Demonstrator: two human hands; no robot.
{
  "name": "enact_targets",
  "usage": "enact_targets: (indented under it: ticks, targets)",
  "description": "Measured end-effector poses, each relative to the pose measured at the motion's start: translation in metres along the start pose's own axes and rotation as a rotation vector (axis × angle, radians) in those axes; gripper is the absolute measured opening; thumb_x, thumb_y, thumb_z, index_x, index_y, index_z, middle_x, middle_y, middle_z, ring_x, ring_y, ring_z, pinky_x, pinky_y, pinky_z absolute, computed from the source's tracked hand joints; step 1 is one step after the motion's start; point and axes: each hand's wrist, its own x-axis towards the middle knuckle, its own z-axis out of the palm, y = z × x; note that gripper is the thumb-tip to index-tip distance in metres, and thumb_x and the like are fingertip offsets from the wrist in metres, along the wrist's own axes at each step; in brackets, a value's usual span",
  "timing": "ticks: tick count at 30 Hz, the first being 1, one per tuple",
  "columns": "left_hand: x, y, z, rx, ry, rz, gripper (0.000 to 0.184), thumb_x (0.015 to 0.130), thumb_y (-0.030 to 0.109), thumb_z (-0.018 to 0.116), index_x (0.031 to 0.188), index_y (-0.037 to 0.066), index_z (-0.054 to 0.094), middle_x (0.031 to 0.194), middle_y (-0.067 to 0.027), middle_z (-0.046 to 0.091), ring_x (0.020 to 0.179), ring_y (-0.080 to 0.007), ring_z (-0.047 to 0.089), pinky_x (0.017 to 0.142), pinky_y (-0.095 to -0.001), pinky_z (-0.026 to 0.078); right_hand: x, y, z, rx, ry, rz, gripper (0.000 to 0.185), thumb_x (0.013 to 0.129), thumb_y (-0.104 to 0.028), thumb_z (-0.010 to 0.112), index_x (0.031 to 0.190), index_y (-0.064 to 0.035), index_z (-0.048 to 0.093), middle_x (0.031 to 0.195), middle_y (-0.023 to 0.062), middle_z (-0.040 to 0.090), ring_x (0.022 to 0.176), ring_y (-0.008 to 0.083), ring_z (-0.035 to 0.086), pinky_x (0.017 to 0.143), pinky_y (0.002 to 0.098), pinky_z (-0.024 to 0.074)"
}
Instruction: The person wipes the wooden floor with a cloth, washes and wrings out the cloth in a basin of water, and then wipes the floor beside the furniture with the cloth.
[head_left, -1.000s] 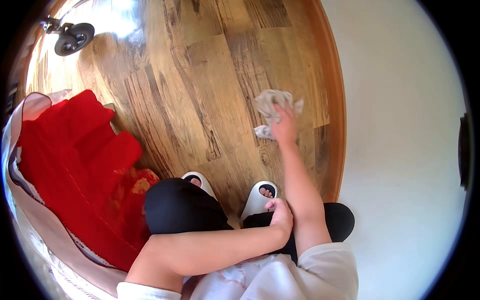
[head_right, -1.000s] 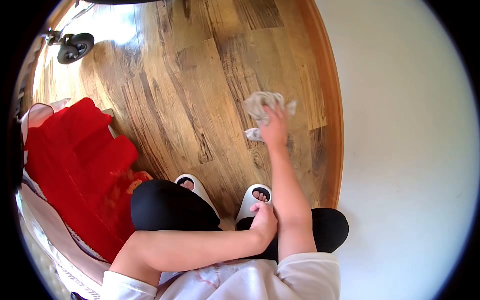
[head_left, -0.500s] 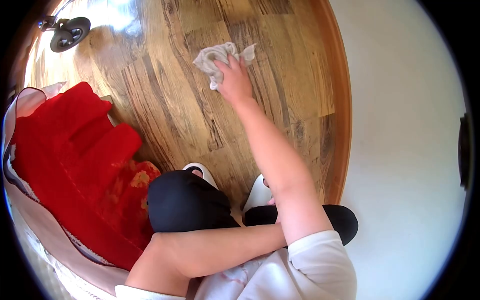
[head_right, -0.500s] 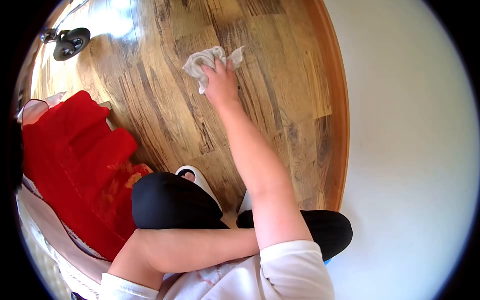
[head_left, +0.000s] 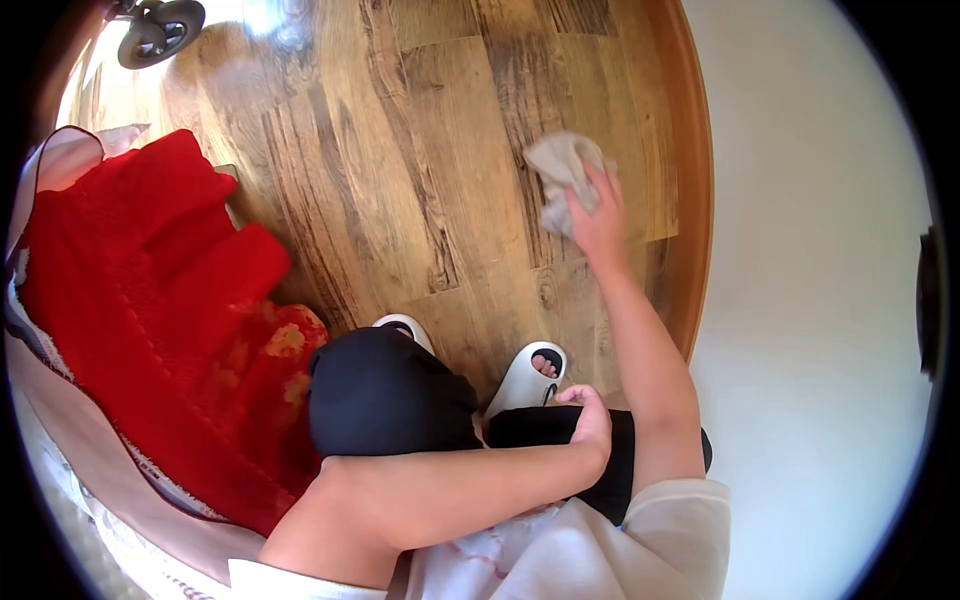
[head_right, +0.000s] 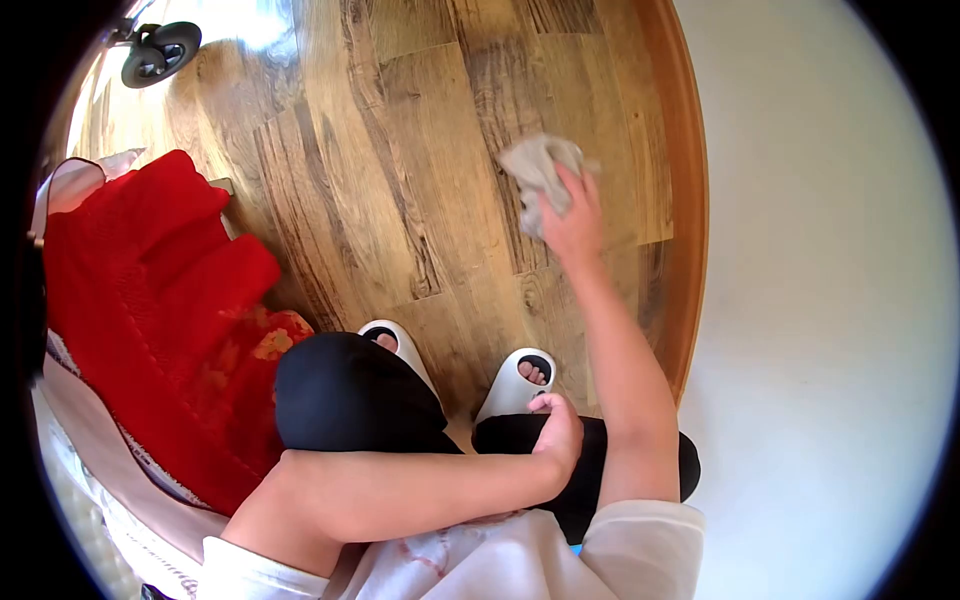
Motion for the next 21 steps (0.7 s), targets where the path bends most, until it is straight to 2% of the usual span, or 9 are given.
enact_targets:
  ticks: [1,5,7,10,14,15,17,19,21]
  targets:
    - [0.003,0.003,0.003,0.016,0.013,-0.012,0.038,0.078,0.024,0.063,0.113,0.009,0.064,0.095,-0.0131,0.061,0.083,-0.0297,0.058,0.062,-0.0449,0.046,0.013,-0.020,0.013,0.020,0.011,-0.033,0.048,0.085,-0.025,0.070,0.131,-0.0153,0.060,0.145,0.0214,0.045,0.133,0.0357,0.045,0.111,0.0420,0.0367]
    - [0.054,0.050,0.042,0.022,0.144,-0.019,0.040,0.076,0.028,0.067,0.109,0.005,0.063,0.089,-0.0155,0.062,0.078,-0.0281,0.062,0.060,-0.0431,0.047,0.031,-0.079,0.089,0.100,-0.122,-0.224,0.044,0.086,-0.033,0.067,0.129,-0.0226,0.062,0.149,0.0138,0.041,0.140,0.0308,0.036,0.113,0.0416,0.0350]
    - [0.057,0.052,0.046,0.012,0.161,-0.011,0.040,0.075,0.028,0.067,0.108,0.005,0.064,0.089,-0.0150,0.062,0.078,-0.0277,0.062,0.060,-0.0429,0.047,0.019,-0.096,0.126,-0.074,-0.196,-0.367,0.039,0.085,-0.027,0.069,0.124,-0.0248,0.065,0.147,0.0121,0.044,0.139,0.0310,0.037,0.116,0.0440,0.0310]
    - [0.051,0.047,0.048,0.016,0.170,-0.016,0.039,0.075,0.028,0.067,0.107,0.005,0.064,0.089,-0.0144,0.062,0.077,-0.0271,0.062,0.059,-0.0426,0.047,-0.005,-0.085,0.123,-0.111,-0.261,-0.619,0.042,0.079,-0.018,0.072,0.120,-0.0262,0.067,0.143,0.0105,0.049,0.137,0.0312,0.039,0.116,0.0472,0.0307]
    - [0.038,0.037,0.039,-0.052,0.160,-0.014,0.039,0.074,0.027,0.067,0.106,0.006,0.065,0.088,-0.0135,0.063,0.077,-0.0263,0.062,0.058,-0.0423,0.046,-0.035,-0.026,0.087,-0.184,-0.255,-0.660,0.046,0.071,-0.013,0.075,0.115,-0.0255,0.069,0.137,0.0094,0.054,0.135,0.0309,0.042,0.115,0.0474,0.0315]
    - [0.022,0.016,0.018,-0.236,0.121,0.066,0.037,0.076,0.028,0.068,0.105,0.007,0.065,0.089,-0.0116,0.063,0.077,-0.0250,0.061,0.057,-0.0417,0.045,-0.041,-0.009,0.069,-0.234,-0.295,-0.666,0.046,0.070,-0.013,0.076,0.113,-0.0250,0.069,0.135,0.0092,0.055,0.135,0.0310,0.042,0.114,0.0474,0.0324]
    - [0.007,0.001,0.000,-0.095,0.029,0.009,0.034,0.080,0.022,0.063,0.112,0.011,0.067,0.103,-0.0078,0.061,0.085,-0.0274,0.057,0.061,-0.0434,0.043,-0.048,0.021,0.035,-0.256,-0.328,-0.628,0.046,0.068,-0.013,0.076,0.112,-0.0241,0.070,0.134,0.0092,0.056,0.134,0.0308,0.043,0.113,0.0476,0.0335]
    - [0.009,-0.002,0.000,-0.008,0.024,-0.053,0.033,0.080,0.023,0.063,0.109,0.009,0.068,0.102,-0.0090,0.062,0.087,-0.0274,0.058,0.063,-0.0442,0.044,-0.050,0.053,0.010,-0.382,-0.342,-0.547,0.047,0.068,-0.015,0.076,0.114,-0.0232,0.070,0.135,0.0114,0.055,0.133,0.0326,0.044,0.111,0.0466,0.0355]
    - [0.029,0.010,0.008,0.033,0.010,-0.140,0.031,0.079,0.022,0.064,0.106,0.008,0.069,0.101,-0.0096,0.063,0.087,-0.0277,0.058,0.064,-0.0448,0.044,-0.040,0.067,-0.005,-0.226,-0.295,-0.302,0.046,0.071,-0.016,0.075,0.116,-0.0212,0.069,0.137,0.0132,0.054,0.132,0.0345,0.045,0.110,0.0451,0.0367]
